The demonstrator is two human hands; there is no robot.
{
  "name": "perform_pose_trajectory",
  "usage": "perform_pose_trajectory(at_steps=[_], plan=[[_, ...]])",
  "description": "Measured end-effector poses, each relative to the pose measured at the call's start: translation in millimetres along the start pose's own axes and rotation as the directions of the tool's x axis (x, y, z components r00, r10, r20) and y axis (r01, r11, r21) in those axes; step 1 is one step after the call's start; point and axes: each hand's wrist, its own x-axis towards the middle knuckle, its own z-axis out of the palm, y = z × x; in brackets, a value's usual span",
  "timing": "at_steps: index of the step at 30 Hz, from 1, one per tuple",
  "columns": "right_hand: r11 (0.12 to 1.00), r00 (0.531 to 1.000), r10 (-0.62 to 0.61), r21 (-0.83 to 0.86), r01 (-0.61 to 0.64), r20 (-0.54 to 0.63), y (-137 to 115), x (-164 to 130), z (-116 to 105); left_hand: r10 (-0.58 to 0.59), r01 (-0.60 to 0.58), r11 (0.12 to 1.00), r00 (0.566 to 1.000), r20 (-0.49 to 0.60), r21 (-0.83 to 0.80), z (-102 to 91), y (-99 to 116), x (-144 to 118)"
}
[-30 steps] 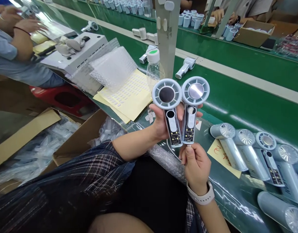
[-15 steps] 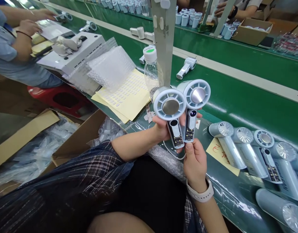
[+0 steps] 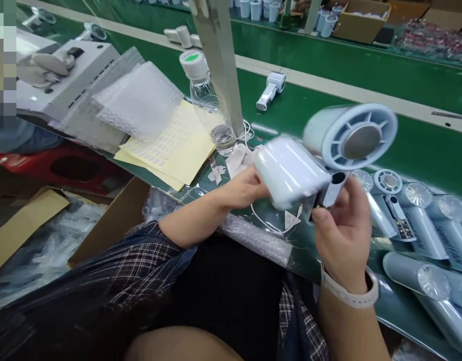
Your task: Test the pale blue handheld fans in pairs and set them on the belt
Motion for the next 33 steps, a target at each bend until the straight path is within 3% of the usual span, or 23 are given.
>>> perform_pose_trajectory(at_steps=[2,5,8,12,16,19,26,33], plan=[[0.995,0.998,0.053,0.084,-0.054,0.015,0,8,-2,-0.056,0.056,0.998,0.998,0.012,0.038,0.2,-6,4],[0.961,0.970,0.221,0.145,-0.234,0.102,8,9,1,-0.137,0.135,0.990,0.988,0.076,0.029,2.0,-13,5],[0.929,0.947,0.302,0.188,-0.318,0.112,14,3,4,-0.076,0.071,0.996,0.993,0.088,0.059,4.1,-15,2],[0.941,0.955,0.287,0.168,-0.295,0.072,12,-2,3,-0.063,0.047,0.990,0.992,0.113,0.136,4.5,-16,1],[0.933,0.971,0.234,0.270,-0.236,0.041,10,-2,2,-0.037,0.006,0.988,0.980,0.195,0.157,1.0,-15,5],[0.927,0.973,0.230,0.304,-0.217,-0.007,12,-2,2,-0.011,-0.025,0.984,0.980,0.198,0.176,-3.3,-13,7],[0.909,0.961,0.276,0.329,-0.256,-0.015,15,0,0,-0.073,0.006,0.978,0.946,0.317,0.208,-7.7,-12,7],[0.897,0.945,0.323,0.334,-0.290,-0.046,10,2,-1,-0.007,-0.047,0.980,0.963,0.271,0.192,-7.3,-16,5]])
